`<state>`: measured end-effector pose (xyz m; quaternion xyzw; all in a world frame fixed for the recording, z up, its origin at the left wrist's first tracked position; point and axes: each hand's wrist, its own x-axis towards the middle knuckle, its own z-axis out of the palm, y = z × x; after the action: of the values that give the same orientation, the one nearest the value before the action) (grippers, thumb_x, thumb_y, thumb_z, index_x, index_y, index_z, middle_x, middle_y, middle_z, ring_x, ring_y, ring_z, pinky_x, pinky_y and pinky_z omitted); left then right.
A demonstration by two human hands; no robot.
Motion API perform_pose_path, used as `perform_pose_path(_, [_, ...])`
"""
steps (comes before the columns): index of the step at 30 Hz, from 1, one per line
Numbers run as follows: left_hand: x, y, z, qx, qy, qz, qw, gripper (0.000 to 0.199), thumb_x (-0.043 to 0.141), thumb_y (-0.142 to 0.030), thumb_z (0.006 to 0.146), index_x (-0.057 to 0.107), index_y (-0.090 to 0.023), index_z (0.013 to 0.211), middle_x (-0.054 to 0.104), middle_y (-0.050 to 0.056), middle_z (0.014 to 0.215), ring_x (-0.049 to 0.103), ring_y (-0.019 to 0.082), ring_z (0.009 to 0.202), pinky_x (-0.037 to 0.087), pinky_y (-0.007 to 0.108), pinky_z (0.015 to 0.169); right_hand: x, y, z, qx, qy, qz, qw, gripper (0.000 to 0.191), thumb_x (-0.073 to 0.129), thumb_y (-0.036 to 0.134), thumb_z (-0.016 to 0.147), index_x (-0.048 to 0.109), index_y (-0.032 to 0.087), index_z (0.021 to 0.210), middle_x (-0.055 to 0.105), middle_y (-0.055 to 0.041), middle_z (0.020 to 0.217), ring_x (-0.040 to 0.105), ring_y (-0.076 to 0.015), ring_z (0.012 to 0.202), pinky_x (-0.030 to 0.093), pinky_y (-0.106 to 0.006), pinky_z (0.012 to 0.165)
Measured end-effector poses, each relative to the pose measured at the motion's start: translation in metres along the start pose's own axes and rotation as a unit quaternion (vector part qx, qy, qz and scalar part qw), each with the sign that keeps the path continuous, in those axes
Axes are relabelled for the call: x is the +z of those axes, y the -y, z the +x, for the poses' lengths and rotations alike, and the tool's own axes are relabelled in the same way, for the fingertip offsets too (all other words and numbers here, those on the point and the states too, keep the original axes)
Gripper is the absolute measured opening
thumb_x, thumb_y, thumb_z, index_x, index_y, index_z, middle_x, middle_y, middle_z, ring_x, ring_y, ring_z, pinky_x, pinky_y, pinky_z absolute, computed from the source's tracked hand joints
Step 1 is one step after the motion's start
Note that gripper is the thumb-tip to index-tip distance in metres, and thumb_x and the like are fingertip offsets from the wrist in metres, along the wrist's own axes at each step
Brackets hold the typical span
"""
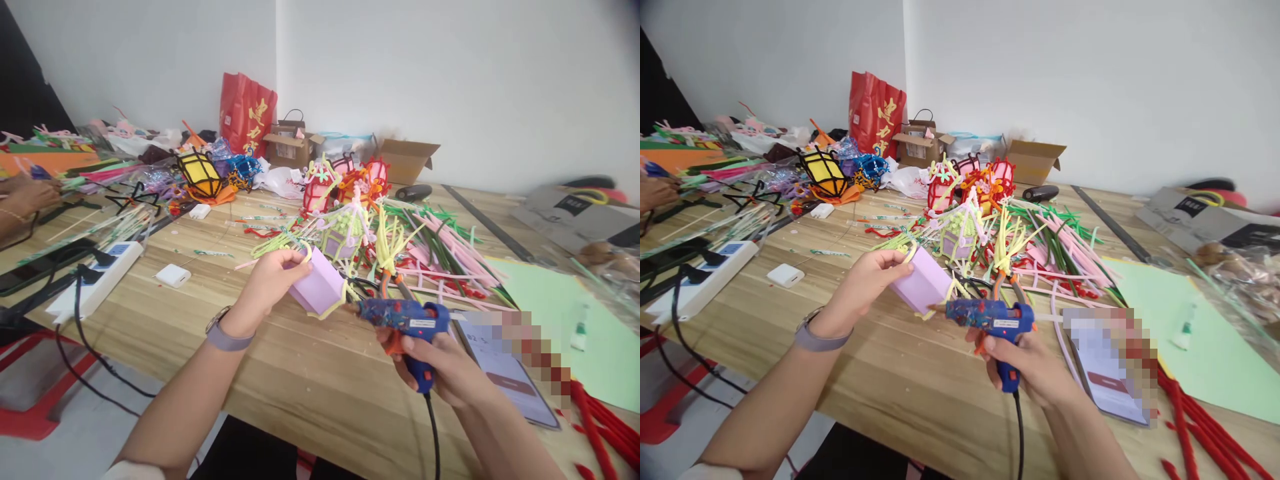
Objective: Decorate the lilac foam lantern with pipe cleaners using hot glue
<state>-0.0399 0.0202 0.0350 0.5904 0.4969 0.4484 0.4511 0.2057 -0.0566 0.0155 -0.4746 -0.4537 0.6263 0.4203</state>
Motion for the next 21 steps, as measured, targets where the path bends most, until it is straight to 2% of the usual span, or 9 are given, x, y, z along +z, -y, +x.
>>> perform_pose_path(3, [-0.002, 0.002, 0.004, 0.001, 0.006, -0.018, 1.000, 0.021, 0.066, -0.034, 0.070, 0.064, -0.014, 0.076, 0.062, -0.001, 0.072, 0.053, 0.013, 0.065, 0.037, 0.022, 0.059, 0.001, -0.006, 0.004, 0.102, 0.114, -0.026, 0.988, 0.050, 0.082, 0.058, 0.057, 0.072, 0.015, 0.081, 0.059, 0.0004, 0.064, 0.049, -0.0074, 0.049, 0.046, -0.019, 0.042])
perform_pose_path(6, [-0.002, 0.004, 0.007, 0.008, 0.018, -0.022, 1.000, 0.022, 0.066, -0.035, 0.070, 0.063, -0.014, 0.078, 0.063, 0.000, 0.074, 0.055, 0.014, 0.066, 0.039, 0.023, 0.061, 0.009, -0.018, 0.011, 0.189, 0.195, -0.073, 0.960, 0.054, 0.083, 0.057, 0.055, 0.069, 0.015, 0.085, 0.060, 0.0013, 0.062, 0.053, -0.0077, 0.051, 0.044, -0.017, 0.043])
perform_pose_path(8, [-0.002, 0.004, 0.009, 0.019, 0.030, -0.013, 0.999, 0.022, 0.066, -0.035, 0.071, 0.063, -0.014, 0.079, 0.064, 0.001, 0.076, 0.055, 0.014, 0.068, 0.040, 0.024, 0.062, 0.015, -0.024, 0.016, 0.217, 0.232, -0.105, 0.942, 0.053, 0.081, 0.059, 0.056, 0.066, 0.014, 0.080, 0.061, 0.0011, 0.061, 0.052, -0.0068, 0.047, 0.040, -0.017, 0.042])
perform_pose_path(10, [-0.002, 0.003, 0.011, 0.030, 0.041, 0.007, 0.999, 0.022, 0.066, -0.035, 0.071, 0.064, -0.014, 0.079, 0.065, 0.001, 0.077, 0.056, 0.014, 0.069, 0.040, 0.024, 0.063, 0.018, -0.027, 0.019, 0.208, 0.238, -0.166, 0.934, 0.050, 0.075, 0.062, 0.062, 0.064, 0.014, 0.073, 0.060, 0.0010, 0.058, 0.049, -0.0068, 0.045, 0.039, -0.019, 0.043])
perform_pose_path(12, [-0.002, 0.002, 0.012, 0.034, 0.065, 0.029, 0.997, 0.021, 0.065, -0.034, 0.072, 0.064, -0.015, 0.078, 0.064, 0.000, 0.076, 0.056, 0.015, 0.069, 0.040, 0.024, 0.063, 0.019, -0.023, 0.021, 0.155, 0.198, -0.292, 0.923, 0.046, 0.068, 0.060, 0.071, 0.060, 0.016, 0.063, 0.057, 0.0016, 0.055, 0.046, -0.0073, 0.046, 0.036, -0.020, 0.044])
perform_pose_path(13, [-0.002, 0.002, 0.013, 0.036, 0.080, 0.039, 0.995, 0.020, 0.065, -0.034, 0.072, 0.063, -0.015, 0.078, 0.064, 0.000, 0.075, 0.056, 0.015, 0.069, 0.040, 0.025, 0.062, 0.018, -0.019, 0.021, 0.115, 0.168, -0.368, 0.907, 0.043, 0.066, 0.056, 0.075, 0.058, 0.017, 0.060, 0.055, 0.0020, 0.053, 0.045, -0.0077, 0.047, 0.033, -0.021, 0.044])
perform_pose_path(16, [-0.001, 0.004, 0.016, 0.056, 0.129, 0.077, 0.987, 0.018, 0.063, -0.034, 0.074, 0.063, -0.016, 0.079, 0.064, 0.000, 0.076, 0.057, 0.015, 0.071, 0.041, 0.025, 0.063, 0.013, 0.002, 0.023, -0.027, 0.082, -0.540, 0.837, 0.037, 0.056, 0.041, 0.086, 0.059, 0.019, 0.057, 0.055, 0.0010, 0.053, 0.046, -0.0103, 0.049, 0.033, -0.023, 0.047])
perform_pose_path(19, [0.001, 0.005, 0.016, 0.086, 0.166, 0.124, 0.975, 0.016, 0.060, -0.032, 0.077, 0.063, -0.016, 0.079, 0.064, 0.000, 0.079, 0.057, 0.015, 0.074, 0.042, 0.025, 0.065, 0.010, 0.026, 0.032, -0.210, -0.046, -0.576, 0.789, 0.028, 0.048, 0.028, 0.092, 0.067, 0.019, 0.073, 0.066, -0.0040, 0.072, 0.059, -0.0165, 0.064, 0.045, -0.029, 0.058])
perform_pose_path(21, [0.002, 0.004, 0.014, 0.104, 0.179, 0.159, 0.965, 0.015, 0.058, -0.031, 0.079, 0.063, -0.017, 0.078, 0.064, 0.000, 0.079, 0.057, 0.015, 0.074, 0.041, 0.025, 0.065, 0.011, 0.037, 0.042, -0.338, -0.093, -0.570, 0.744, 0.022, 0.048, 0.023, 0.092, 0.070, 0.019, 0.091, 0.067, -0.0087, 0.089, 0.063, -0.0212, 0.082, 0.050, -0.035, 0.071])
